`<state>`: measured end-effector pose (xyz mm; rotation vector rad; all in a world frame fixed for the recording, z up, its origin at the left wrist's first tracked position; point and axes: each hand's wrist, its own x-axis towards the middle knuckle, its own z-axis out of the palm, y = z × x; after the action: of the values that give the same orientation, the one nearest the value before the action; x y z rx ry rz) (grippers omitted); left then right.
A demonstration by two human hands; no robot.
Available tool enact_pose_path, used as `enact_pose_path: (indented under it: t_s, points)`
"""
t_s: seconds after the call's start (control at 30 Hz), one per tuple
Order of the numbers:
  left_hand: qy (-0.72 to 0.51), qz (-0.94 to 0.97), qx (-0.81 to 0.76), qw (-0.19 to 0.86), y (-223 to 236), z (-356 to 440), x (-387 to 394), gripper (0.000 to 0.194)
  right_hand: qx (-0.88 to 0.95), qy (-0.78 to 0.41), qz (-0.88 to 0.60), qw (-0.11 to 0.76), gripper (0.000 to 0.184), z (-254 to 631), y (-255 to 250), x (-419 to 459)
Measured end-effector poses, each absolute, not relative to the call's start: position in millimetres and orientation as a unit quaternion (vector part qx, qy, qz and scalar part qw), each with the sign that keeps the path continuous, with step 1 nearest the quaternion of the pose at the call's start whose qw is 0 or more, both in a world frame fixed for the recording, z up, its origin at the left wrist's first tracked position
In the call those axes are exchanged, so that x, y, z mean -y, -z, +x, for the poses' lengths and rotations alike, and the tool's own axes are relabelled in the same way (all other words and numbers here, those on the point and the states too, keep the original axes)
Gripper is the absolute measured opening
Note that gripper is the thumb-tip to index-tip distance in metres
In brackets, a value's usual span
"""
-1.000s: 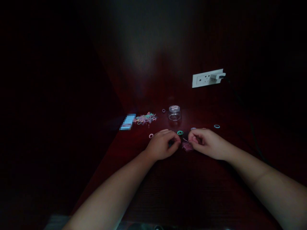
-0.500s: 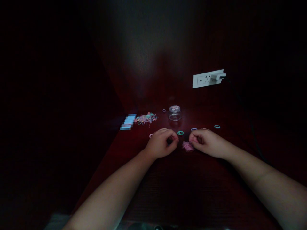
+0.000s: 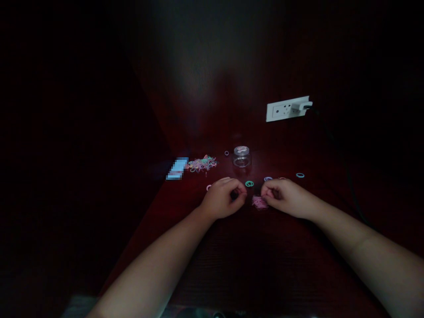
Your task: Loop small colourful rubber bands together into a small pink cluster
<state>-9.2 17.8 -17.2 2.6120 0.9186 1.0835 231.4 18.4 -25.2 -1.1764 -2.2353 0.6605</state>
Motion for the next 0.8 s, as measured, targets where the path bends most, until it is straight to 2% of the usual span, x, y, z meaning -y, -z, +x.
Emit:
enact_pose_path:
  t_s: [0.47, 0.8]
  points:
    - [-0.36, 0.875, -0.31, 0.089, 17.9, -9.7, -18.1, 0.006, 0.827, -0.205, -0.441, 0.282, 0.013, 233.5, 26.3, -20.8]
    - [-0.359, 0.878, -0.306, 0.084, 17.6, -9.3, -17.9, 0.005, 0.832, -0.204, -0.447, 0.257, 0.013, 232.3, 26.7, -22.4]
